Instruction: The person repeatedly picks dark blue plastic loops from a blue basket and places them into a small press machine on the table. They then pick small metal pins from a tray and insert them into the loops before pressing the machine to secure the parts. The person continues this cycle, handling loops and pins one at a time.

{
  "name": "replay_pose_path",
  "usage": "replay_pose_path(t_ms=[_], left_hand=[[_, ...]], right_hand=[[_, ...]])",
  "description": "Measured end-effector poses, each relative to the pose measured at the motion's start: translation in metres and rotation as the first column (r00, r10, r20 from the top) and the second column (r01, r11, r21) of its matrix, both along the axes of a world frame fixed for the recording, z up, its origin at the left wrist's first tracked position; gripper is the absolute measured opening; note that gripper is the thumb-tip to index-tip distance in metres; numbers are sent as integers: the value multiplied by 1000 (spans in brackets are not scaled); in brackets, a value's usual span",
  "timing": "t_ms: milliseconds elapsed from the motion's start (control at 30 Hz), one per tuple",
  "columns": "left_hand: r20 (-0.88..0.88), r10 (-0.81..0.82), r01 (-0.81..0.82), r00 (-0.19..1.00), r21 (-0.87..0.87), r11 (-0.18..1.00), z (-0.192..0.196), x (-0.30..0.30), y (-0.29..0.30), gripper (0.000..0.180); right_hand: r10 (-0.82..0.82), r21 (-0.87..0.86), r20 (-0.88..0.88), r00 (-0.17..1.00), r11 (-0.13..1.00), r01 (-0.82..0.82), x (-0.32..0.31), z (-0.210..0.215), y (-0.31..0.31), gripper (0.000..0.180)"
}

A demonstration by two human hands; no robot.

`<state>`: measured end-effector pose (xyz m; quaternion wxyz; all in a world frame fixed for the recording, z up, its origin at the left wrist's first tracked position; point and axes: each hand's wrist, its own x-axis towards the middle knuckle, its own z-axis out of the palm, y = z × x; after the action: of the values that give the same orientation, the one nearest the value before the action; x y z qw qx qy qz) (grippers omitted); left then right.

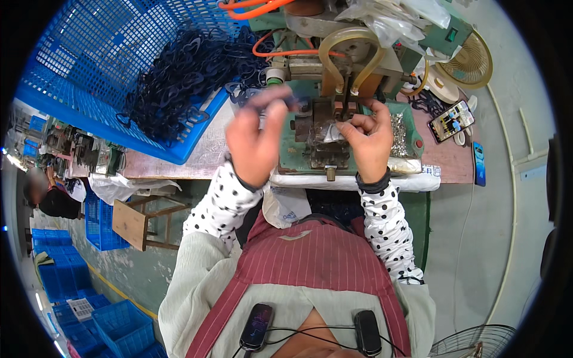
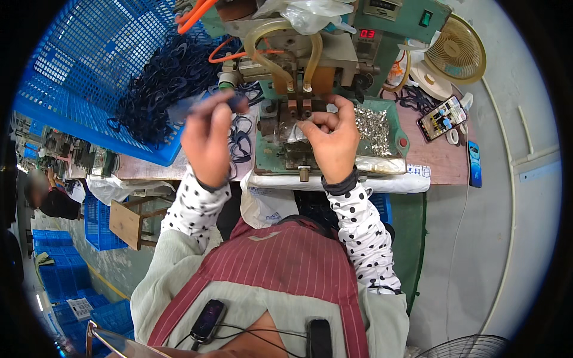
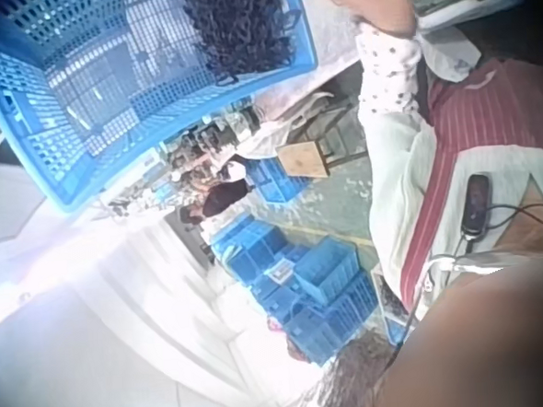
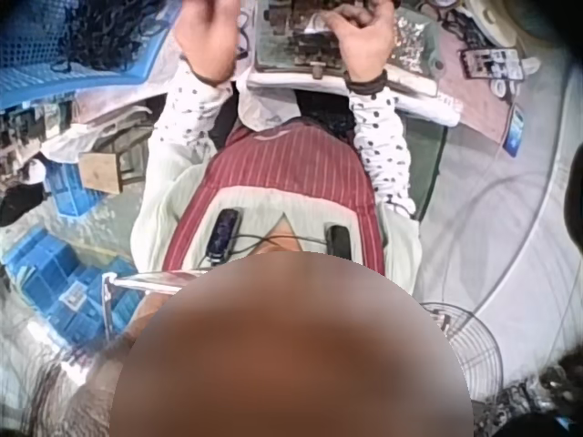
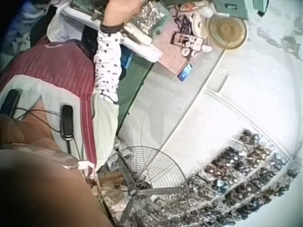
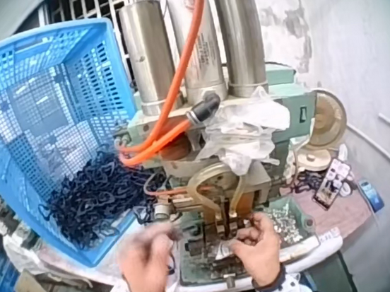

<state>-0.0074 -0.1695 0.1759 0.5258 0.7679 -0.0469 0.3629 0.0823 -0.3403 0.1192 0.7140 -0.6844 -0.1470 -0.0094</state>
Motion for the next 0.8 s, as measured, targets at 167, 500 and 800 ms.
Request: replay_pose_path(t_ms=[167, 500, 800], left_hand=[[200, -463, 244, 864, 638, 731, -54, -3, -30, 38], [160, -469, 251, 869, 674, 695, -77, 11, -35, 39], [158, -433, 247, 888, 630, 736, -74, 3, -41, 40]], right_hand=[[-13, -34, 137, 990, 999, 18, 11, 2, -12, 53], [-236, -507, 195, 952, 807, 304, 80, -101, -139, 27], [-121, -761, 514, 849, 393, 516, 69, -110, -122, 18]])
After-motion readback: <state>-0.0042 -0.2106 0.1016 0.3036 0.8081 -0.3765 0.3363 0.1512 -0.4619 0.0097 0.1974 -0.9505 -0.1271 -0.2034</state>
